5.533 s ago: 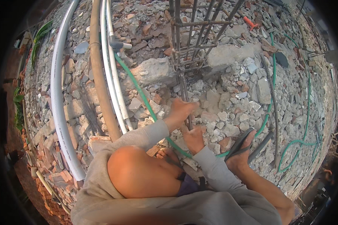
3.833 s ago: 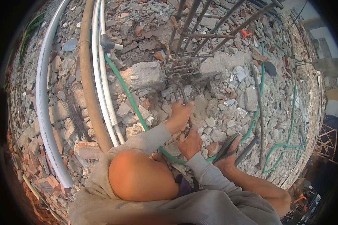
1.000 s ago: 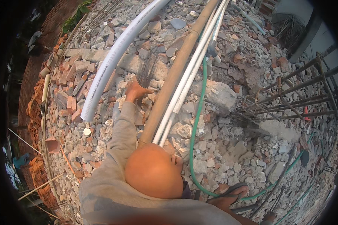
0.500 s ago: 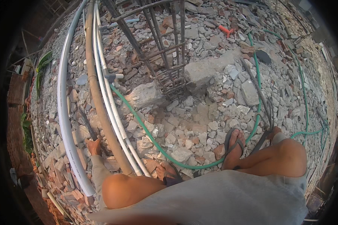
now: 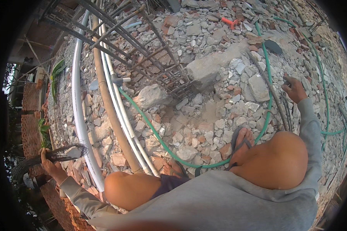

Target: The person assembles a rebar cage by hand, tying intersecting steel bars with wire at multiple points. They repeatedly pick up wire, wrap it around bar intersections, and twist it to secure the structure.

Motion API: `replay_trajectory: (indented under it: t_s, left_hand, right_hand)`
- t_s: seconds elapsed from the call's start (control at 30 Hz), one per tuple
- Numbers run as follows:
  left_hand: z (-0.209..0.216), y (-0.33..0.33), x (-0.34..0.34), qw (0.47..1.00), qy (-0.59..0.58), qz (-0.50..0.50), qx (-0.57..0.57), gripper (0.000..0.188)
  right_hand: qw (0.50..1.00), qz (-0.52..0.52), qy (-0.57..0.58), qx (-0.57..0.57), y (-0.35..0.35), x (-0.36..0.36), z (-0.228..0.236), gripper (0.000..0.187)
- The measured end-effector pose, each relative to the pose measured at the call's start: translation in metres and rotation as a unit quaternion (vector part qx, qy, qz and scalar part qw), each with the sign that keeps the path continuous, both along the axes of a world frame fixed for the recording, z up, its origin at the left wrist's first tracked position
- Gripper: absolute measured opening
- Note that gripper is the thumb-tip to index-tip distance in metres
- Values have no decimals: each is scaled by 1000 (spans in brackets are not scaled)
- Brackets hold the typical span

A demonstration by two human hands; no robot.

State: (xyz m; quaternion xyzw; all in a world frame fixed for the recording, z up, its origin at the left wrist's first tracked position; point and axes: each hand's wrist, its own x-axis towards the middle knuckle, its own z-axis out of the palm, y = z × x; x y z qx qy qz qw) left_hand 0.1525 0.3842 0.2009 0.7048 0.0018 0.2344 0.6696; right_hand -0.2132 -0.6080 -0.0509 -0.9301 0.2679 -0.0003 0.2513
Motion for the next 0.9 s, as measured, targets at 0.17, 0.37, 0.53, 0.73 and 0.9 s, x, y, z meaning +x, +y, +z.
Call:
replay_trajectory:
  t_s: [0.17, 0.37, 0.53, 0.73, 0.9]
  left_hand:
    - [45, -163, -35, 990, -9, -91, -103, 24]
    - [-27, -321, -94, 988, 53, -4, -142, 19]
    - [-84, -364, -93, 958, 171, 14, -228, 19]
    - [-98, -352, -78, 953, 156, 20, -258, 17]
    - [-104, -367, -81, 958, 149, -9, -246, 20]
  right_hand:
    - [912, 283, -169, 243, 145, 149, 44, 60]
    - [757, 330, -152, 543, 288, 185, 14, 82]
    - [688, 110, -11, 717, 286, 182, -27, 56]
    - [747, 320, 6, 582, 269, 166, -26, 49]
    - [592, 191, -62, 780, 284, 172, 6, 65]
